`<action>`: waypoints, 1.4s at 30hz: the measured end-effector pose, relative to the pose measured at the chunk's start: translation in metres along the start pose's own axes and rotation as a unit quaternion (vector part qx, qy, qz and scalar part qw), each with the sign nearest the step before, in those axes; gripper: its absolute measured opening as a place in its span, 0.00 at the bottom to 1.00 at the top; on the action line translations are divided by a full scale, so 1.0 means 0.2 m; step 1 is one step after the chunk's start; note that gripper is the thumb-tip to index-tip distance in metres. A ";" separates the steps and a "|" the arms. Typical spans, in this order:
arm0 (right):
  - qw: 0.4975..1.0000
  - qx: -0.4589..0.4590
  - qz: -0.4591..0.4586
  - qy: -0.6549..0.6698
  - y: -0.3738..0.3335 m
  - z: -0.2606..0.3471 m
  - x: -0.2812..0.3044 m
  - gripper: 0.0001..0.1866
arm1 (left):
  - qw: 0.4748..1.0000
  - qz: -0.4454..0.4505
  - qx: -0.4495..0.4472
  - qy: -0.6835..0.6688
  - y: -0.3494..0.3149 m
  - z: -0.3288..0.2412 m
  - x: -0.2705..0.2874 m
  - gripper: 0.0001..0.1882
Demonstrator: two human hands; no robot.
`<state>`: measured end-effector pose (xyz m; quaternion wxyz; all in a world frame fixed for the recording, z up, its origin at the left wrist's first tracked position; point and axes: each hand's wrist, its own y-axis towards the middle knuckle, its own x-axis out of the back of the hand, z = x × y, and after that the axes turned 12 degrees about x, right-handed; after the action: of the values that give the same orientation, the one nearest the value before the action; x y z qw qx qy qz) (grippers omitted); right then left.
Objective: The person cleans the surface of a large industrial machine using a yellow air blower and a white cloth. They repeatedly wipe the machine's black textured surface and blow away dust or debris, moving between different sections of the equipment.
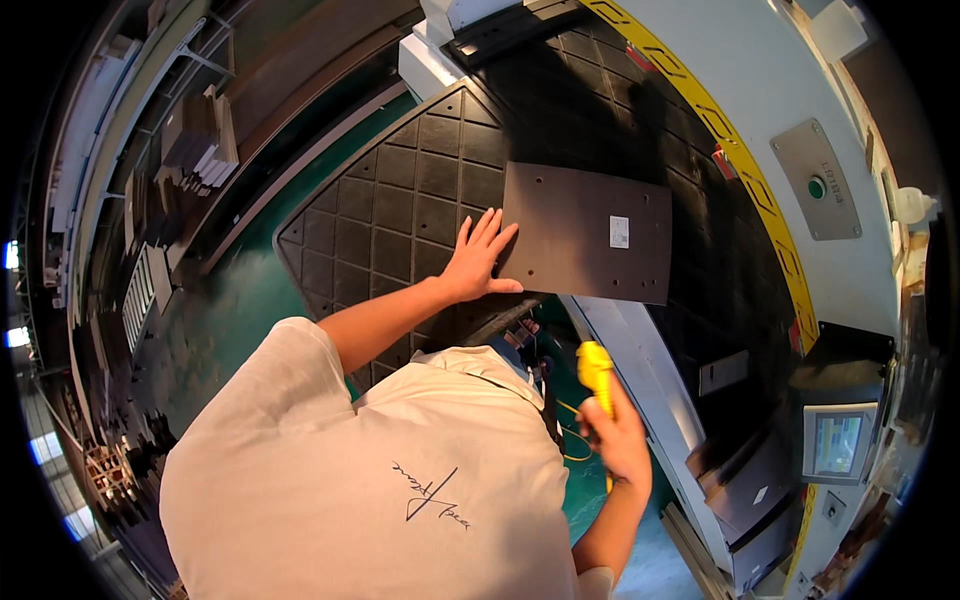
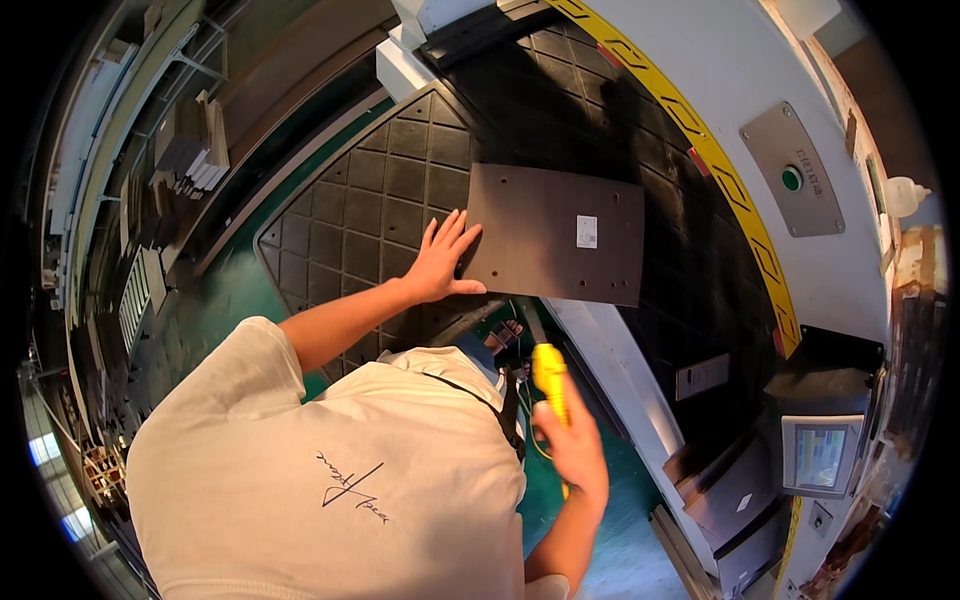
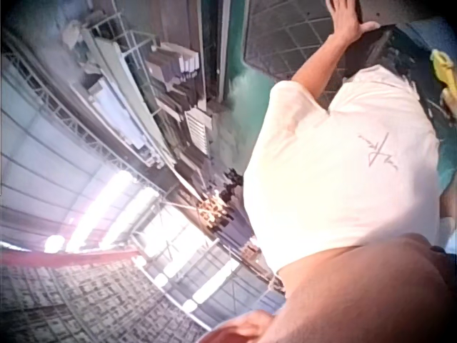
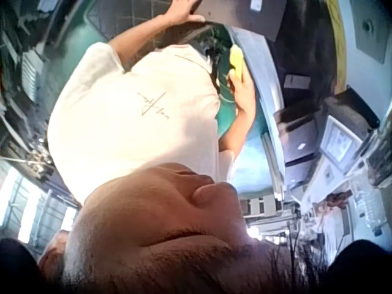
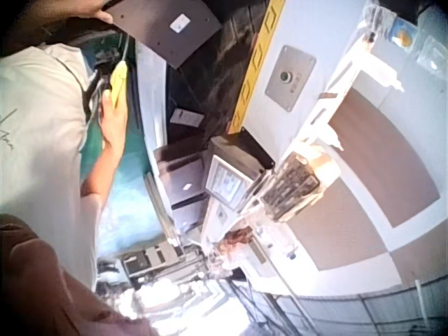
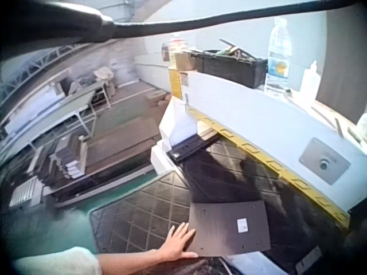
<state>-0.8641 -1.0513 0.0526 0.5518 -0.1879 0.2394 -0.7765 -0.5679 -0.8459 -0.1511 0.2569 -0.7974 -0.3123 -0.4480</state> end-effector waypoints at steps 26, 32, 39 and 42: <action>0.792 0.058 -0.555 0.249 0.03 -0.08 -0.29 0.33 | 0.989 -0.071 -0.133 -0.004 1.06 -0.43 -0.32 0.52; 0.903 0.047 -0.243 0.351 -0.02 -0.03 -0.34 0.36 | 0.986 -0.153 0.054 -0.033 1.06 -0.58 -0.45 0.65; 0.762 0.110 -0.305 0.561 0.07 -0.15 -0.45 0.47 | 0.985 -0.153 0.071 -0.041 1.45 -0.70 -0.48 0.67; 0.769 0.099 -0.310 0.551 0.06 -0.12 -0.43 0.49 | 0.989 -0.109 0.088 -0.043 1.58 -0.79 -0.46 0.66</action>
<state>-0.8404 -0.9691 0.0224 0.0704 0.2636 0.3532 -0.8949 -0.4618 -1.1914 -0.1990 0.2626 -0.7512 -0.4463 -0.4094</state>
